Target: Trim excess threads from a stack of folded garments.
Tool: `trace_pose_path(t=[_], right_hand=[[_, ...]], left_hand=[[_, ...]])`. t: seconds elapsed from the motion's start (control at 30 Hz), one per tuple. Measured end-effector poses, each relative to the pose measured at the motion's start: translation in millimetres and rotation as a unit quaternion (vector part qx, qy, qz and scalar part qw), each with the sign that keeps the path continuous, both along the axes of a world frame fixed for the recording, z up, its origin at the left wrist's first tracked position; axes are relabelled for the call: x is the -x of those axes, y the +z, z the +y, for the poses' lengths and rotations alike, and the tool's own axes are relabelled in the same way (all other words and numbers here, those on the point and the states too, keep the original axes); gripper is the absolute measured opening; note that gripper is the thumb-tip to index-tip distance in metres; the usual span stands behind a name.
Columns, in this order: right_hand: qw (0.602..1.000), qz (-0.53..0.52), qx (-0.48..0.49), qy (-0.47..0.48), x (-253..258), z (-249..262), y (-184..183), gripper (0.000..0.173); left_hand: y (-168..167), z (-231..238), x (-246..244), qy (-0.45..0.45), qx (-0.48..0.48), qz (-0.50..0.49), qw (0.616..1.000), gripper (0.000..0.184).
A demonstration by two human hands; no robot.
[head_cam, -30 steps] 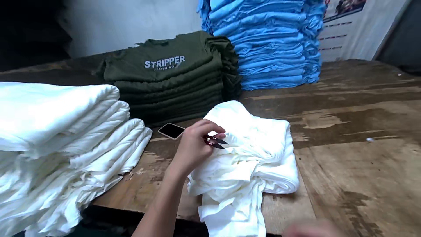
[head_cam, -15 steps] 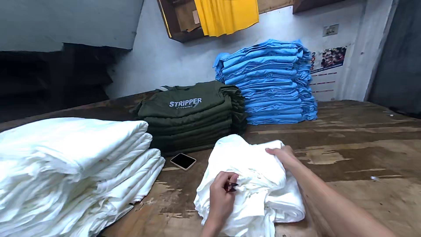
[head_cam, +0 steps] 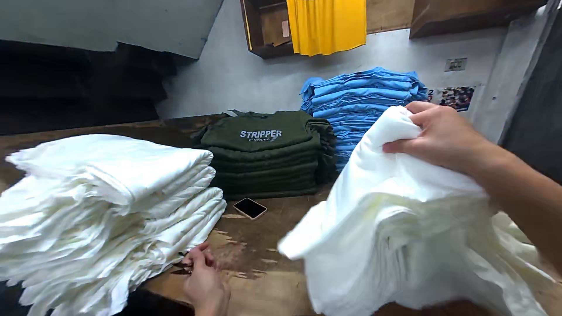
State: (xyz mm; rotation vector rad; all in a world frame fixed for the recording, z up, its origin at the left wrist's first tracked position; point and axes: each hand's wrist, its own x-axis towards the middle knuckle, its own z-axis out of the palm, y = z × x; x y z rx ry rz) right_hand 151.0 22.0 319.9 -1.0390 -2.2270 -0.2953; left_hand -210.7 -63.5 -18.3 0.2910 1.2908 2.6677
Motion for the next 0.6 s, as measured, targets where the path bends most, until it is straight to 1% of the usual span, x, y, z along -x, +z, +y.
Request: trace_pose_path(t=[0.03,0.07,0.1,0.17,0.2,0.23,0.27,0.3,0.33,0.37,0.4,0.47,0.5,0.53,0.57,0.6], right_hand=[[0.999,-0.033,-0.013,-0.001,7,-5,0,0.032],[0.998,-0.063,-0.025,-0.003,15,-9,-2,0.032],[0.995,-0.09,-0.034,-0.009,24,-14,-5,0.031],[0.992,-0.117,-0.044,-0.026,42,-23,-13,0.03],[0.992,-0.113,-0.044,-0.029,49,-28,-17,0.029],[0.994,-0.1,-0.047,-0.025,56,-34,-19,0.028],[0.996,-0.077,-0.052,-0.01,63,-41,-22,0.027],[0.997,-0.048,-0.058,0.013,69,-49,-26,0.026],[0.997,-0.009,-0.064,0.047,77,-60,-31,0.025],[0.992,0.029,-0.079,0.089,86,-70,-38,0.023],[0.984,0.063,-0.096,0.136,95,-81,-47,0.024],[0.955,0.112,-0.137,0.239,114,-102,-64,0.024],[0.932,0.128,-0.144,0.306,123,-110,-71,0.023],[0.905,0.134,-0.142,0.377,131,-118,-74,0.023],[0.884,0.135,-0.131,0.429,137,-125,-73,0.022],[0.874,0.143,-0.11,0.451,140,-131,-68,0.021]], left_hand=[[9,-2,-3,-0.013,0.003,0.035,0.999,0.028],[21,-4,-12,-0.032,0.002,0.098,0.995,0.029],[32,-6,-23,-0.061,0.005,0.18,0.982,0.031],[57,-5,-54,-0.131,0.031,0.332,0.933,0.038],[68,-2,-75,-0.166,0.045,0.374,0.911,0.038],[75,3,-102,-0.205,0.056,0.388,0.897,0.038],[76,8,-134,-0.242,0.062,0.382,0.89,0.039],[72,14,-167,-0.256,0.065,0.373,0.889,0.043],[60,21,-195,-0.232,0.066,0.379,0.893,0.057],[49,27,-214,-0.168,0.058,0.376,0.909,0.062],[41,32,-224,-0.106,0.041,0.353,0.929,0.064],[37,40,-219,0.005,0.033,0.283,0.958,0.071],[42,39,-206,0.062,0.057,0.252,0.964,0.072],[50,33,-190,0.117,0.08,0.235,0.962,0.071],[60,22,-174,0.178,0.085,0.24,0.95,0.071],[67,14,-156,0.251,0.087,0.267,0.926,0.071]])
